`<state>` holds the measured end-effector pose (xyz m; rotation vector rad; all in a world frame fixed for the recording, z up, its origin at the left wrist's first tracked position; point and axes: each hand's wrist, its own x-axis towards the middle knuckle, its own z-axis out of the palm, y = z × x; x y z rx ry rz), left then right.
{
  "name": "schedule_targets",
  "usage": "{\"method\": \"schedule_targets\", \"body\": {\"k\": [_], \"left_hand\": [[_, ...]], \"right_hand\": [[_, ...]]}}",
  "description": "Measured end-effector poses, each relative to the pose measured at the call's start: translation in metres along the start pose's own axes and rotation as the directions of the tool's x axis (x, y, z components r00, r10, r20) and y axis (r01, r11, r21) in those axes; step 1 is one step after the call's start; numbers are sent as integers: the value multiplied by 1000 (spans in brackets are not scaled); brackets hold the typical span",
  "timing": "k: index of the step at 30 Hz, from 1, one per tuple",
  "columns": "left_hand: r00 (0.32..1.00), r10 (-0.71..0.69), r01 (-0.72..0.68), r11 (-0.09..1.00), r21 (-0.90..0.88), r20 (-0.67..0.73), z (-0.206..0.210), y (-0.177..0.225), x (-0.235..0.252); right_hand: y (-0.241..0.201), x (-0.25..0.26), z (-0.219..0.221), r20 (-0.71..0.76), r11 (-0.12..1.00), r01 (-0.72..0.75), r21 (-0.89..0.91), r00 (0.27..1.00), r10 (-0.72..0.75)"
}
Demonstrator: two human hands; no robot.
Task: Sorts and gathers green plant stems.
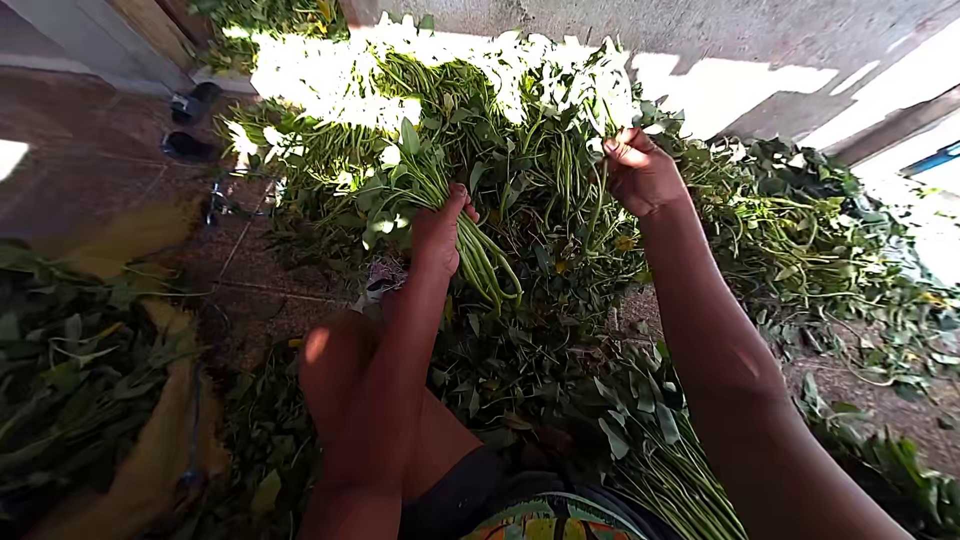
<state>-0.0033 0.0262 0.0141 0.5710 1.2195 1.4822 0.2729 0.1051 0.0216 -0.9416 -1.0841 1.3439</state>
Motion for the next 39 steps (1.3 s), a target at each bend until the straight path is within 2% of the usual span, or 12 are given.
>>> {"method": "schedule_targets", "body": {"k": [4, 9, 17, 22, 29, 31, 33, 34, 36, 37, 38, 39], "left_hand": [[997, -6, 3, 999, 44, 80, 1, -5, -4], [977, -52, 25, 991, 132, 205, 1, -11, -6], [959, -194, 129, 948, 292, 208, -7, -13, -18], [930, -168, 34, 926, 376, 328, -8, -18, -23], [989, -67, 27, 959, 283, 133, -11, -13, -6], [998, -2, -15, 964, 266, 62, -17, -5, 4], [998, 63, -65, 963, 263, 15, -23, 3, 14], [997, 79, -76, 962, 261, -1, -24, 6, 17], [996, 83, -86, 964, 252, 22, -26, 7, 18], [996, 76, -87, 962, 257, 55, -25, 5, 16], [994, 61, -83, 960, 266, 91, -24, 2, 14], [991, 44, -77, 960, 270, 128, -21, -1, 10]], "right_hand": [[41, -48, 56, -113, 991, 53, -124, 991, -67], [76, -105, 115, -102, 925, 124, -360, 980, -171], [81, -132, 128, -45, 848, 230, -478, 957, -285], [68, -124, 130, -11, 714, 176, -678, 969, -248], [70, -161, 138, 51, 402, 150, -903, 968, -246], [79, -186, 127, 38, 399, 78, -914, 993, -108], [87, -211, 111, 36, 383, -37, -923, 983, 181], [92, -219, 101, 57, 356, -81, -931, 931, 361], [96, -225, 86, 106, 277, -124, -953, 719, 687], [93, -224, 82, 101, 242, -137, -960, 639, 762], [88, -222, 81, 99, 253, -144, -957, 656, 748], [81, -219, 80, 105, 316, -140, -938, 756, 646]]}}
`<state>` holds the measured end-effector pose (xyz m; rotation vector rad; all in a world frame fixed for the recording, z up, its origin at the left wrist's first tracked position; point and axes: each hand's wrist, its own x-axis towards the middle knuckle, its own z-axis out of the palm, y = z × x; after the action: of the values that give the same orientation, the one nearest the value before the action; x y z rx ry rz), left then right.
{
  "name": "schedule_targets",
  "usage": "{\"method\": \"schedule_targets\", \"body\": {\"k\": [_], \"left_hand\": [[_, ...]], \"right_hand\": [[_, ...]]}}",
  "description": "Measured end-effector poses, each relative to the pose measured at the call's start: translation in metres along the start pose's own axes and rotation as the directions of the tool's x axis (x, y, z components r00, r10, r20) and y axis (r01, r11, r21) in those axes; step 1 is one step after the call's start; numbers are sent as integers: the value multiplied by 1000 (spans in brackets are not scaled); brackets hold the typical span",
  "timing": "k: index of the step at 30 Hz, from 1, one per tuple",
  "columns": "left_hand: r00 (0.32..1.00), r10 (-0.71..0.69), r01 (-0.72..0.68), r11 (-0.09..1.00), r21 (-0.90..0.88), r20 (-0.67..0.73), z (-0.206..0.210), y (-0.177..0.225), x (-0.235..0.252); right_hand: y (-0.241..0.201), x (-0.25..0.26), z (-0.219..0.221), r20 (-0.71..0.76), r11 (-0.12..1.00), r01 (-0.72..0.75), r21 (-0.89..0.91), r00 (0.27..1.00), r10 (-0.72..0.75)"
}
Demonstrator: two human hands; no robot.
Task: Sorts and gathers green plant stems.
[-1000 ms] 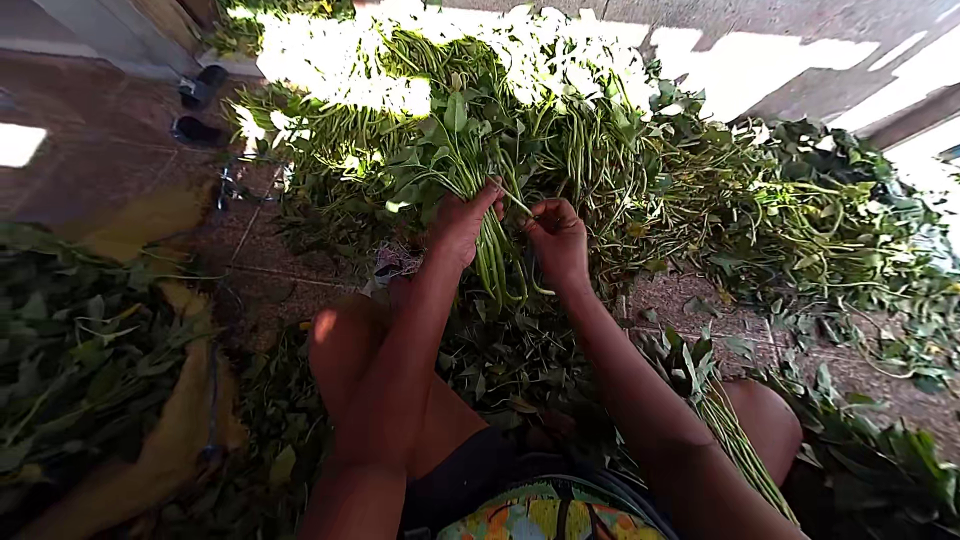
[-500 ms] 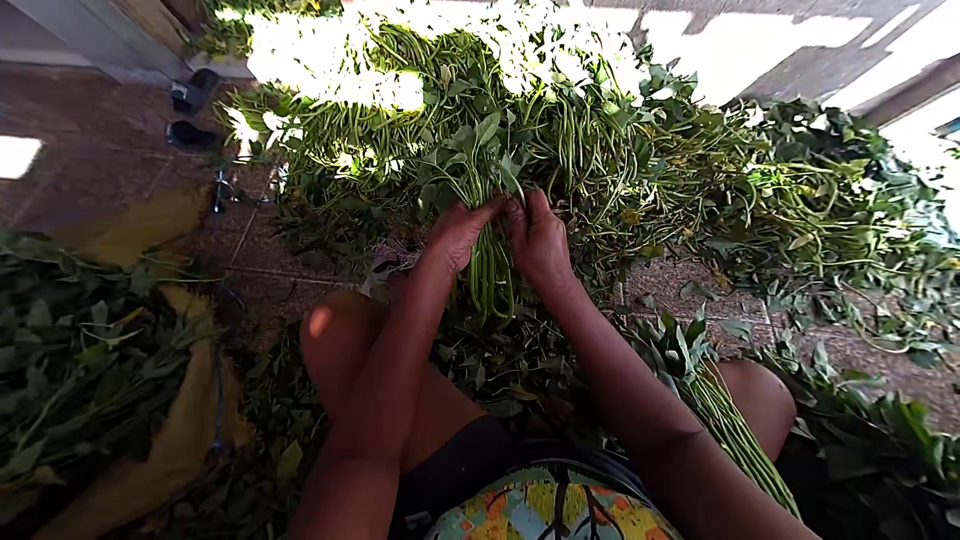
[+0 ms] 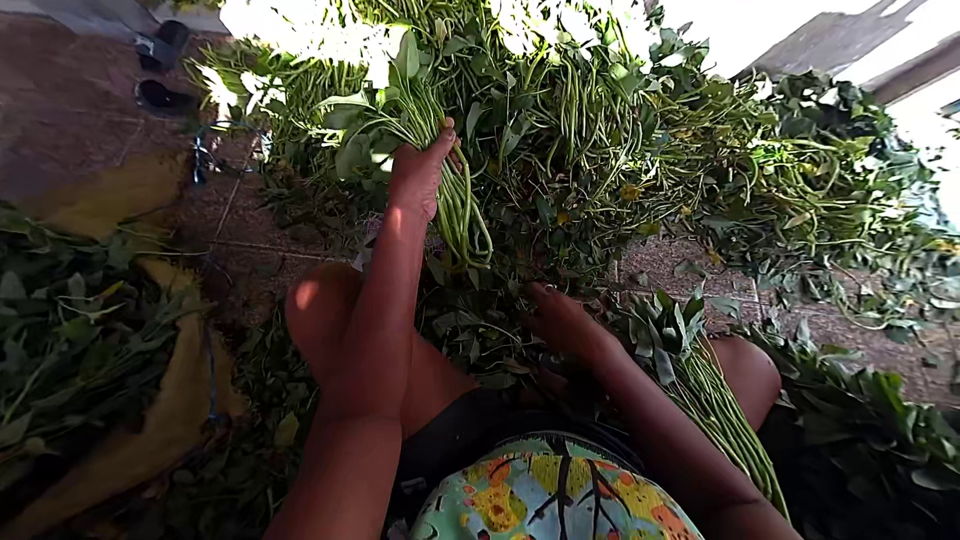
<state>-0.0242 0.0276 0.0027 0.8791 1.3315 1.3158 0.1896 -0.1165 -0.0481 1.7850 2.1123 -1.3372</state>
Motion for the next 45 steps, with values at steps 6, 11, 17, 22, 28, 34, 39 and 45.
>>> {"method": "schedule_targets", "body": {"k": [6, 11, 17, 22, 28, 34, 39, 45], "left_hand": [[964, -64, 50, 997, 60, 259, 20, -6, -27], [923, -231, 243, 970, 1, 308, 16, 0, -29], [897, -269, 279, 960, 23, 351, 20, -4, -31], [908, -281, 277, 959, 58, 312, 27, -7, -31], [960, -212, 238, 962, -134, 183, 10, -7, -5], [989, -94, 108, 986, -129, 112, -6, 5, 6], [995, -60, 81, 956, -283, 81, -2, 12, -3], [965, 231, -263, 838, -478, -126, 2, 18, -14]], "right_hand": [[-31, 33, -47, -553, 857, 427, 288, 805, -215], [-37, 42, -56, -230, 484, 342, 805, 933, -275], [-46, 19, -37, -93, 352, 141, 925, 984, -151], [-55, 19, -28, -109, 226, 123, 966, 991, -77], [-34, 4, -24, -83, 316, 144, 938, 976, -200], [-6, -9, -10, -262, 852, 366, 374, 923, -281], [9, 10, -16, -159, 943, 106, 315, 986, -57], [53, 76, -53, -161, -51, 222, 974, 829, 535]]}}
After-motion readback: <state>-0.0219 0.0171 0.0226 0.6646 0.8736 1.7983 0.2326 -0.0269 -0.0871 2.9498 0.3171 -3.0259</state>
